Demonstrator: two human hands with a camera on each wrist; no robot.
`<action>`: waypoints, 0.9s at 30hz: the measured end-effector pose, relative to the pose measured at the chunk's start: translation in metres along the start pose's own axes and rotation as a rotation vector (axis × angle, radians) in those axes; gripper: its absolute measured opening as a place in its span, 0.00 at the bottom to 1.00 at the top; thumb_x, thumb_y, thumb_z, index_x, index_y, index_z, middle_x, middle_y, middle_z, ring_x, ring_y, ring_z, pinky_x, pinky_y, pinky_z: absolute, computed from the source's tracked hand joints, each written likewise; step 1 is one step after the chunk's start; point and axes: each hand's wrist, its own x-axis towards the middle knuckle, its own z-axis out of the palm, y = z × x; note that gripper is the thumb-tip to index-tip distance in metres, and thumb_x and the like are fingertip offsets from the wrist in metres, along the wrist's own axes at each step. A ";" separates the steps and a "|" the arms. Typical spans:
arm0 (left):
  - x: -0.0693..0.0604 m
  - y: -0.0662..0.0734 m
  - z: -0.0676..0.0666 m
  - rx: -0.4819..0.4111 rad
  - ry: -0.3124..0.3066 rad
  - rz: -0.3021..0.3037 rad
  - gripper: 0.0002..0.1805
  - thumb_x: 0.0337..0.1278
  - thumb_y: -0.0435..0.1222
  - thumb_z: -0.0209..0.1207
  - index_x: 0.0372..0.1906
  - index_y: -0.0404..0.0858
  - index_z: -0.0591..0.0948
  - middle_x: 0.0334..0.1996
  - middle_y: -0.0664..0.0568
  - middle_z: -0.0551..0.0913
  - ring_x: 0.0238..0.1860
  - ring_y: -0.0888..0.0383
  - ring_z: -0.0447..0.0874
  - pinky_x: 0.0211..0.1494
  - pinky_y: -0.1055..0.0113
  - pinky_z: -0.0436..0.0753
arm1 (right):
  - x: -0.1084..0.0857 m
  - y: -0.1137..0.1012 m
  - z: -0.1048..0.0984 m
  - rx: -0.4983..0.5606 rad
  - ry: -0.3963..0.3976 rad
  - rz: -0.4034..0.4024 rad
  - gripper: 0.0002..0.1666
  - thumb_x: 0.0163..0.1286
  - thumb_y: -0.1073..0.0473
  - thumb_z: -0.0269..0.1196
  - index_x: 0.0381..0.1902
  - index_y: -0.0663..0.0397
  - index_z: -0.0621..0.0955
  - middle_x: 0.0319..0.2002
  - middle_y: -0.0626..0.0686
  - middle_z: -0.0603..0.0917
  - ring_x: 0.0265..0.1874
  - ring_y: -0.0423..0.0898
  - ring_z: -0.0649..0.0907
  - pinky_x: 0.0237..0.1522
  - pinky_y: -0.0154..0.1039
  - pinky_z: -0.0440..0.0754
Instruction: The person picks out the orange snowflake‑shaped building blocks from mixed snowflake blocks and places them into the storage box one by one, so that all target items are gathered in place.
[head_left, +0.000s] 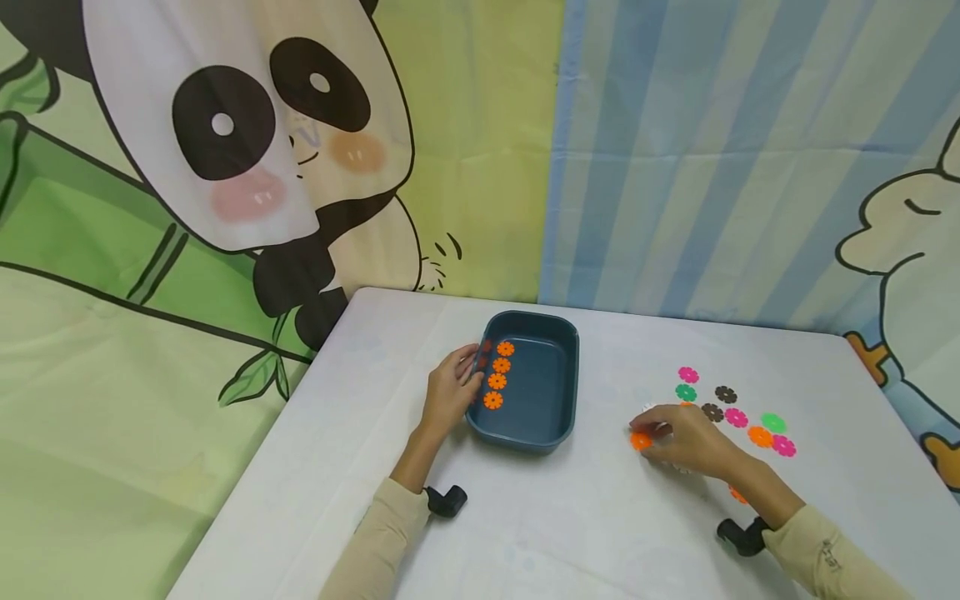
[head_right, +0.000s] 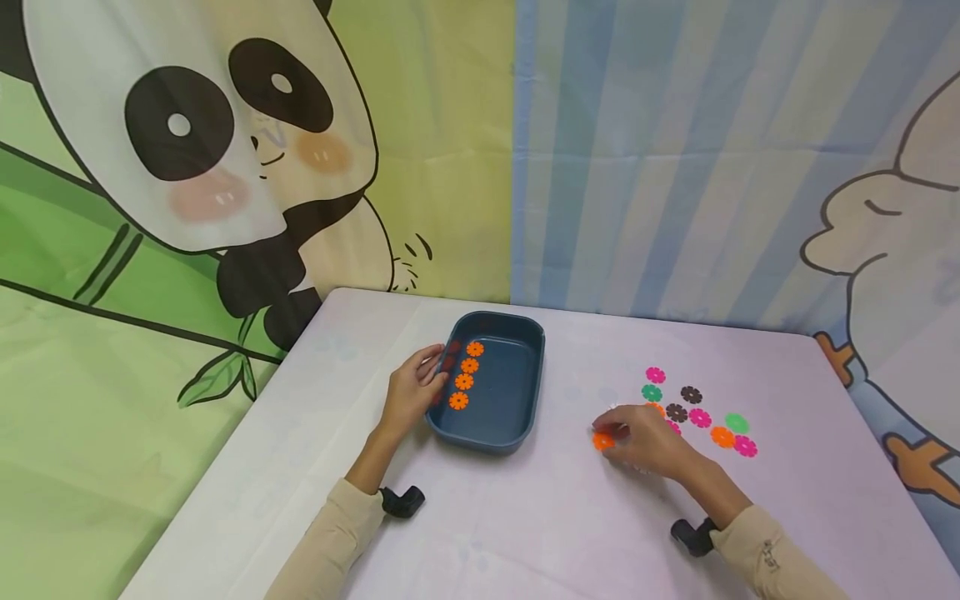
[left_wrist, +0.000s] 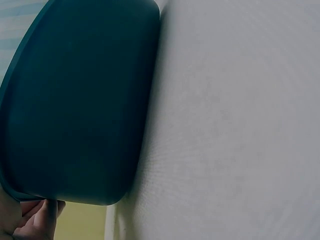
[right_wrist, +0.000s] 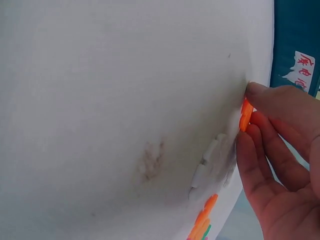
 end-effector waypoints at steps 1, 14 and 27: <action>0.000 0.000 0.000 -0.001 -0.001 0.003 0.27 0.55 0.20 0.62 0.62 0.28 0.73 0.60 0.38 0.76 0.61 0.49 0.76 0.58 0.69 0.78 | 0.000 0.000 0.000 -0.011 0.002 -0.011 0.22 0.50 0.64 0.77 0.45 0.54 0.86 0.40 0.45 0.86 0.38 0.43 0.84 0.41 0.38 0.88; 0.001 0.000 0.000 -0.011 -0.002 0.001 0.27 0.55 0.19 0.61 0.62 0.28 0.73 0.60 0.38 0.76 0.60 0.48 0.76 0.58 0.67 0.78 | 0.003 -0.007 0.000 -0.054 -0.028 -0.089 0.20 0.51 0.69 0.75 0.44 0.54 0.87 0.40 0.45 0.83 0.36 0.43 0.81 0.36 0.34 0.87; 0.001 0.000 0.000 -0.027 -0.004 0.008 0.27 0.55 0.19 0.61 0.62 0.28 0.73 0.60 0.38 0.76 0.61 0.49 0.75 0.60 0.65 0.78 | 0.002 -0.014 -0.006 -0.072 -0.047 -0.097 0.22 0.51 0.65 0.76 0.47 0.57 0.85 0.42 0.48 0.86 0.36 0.42 0.84 0.37 0.33 0.87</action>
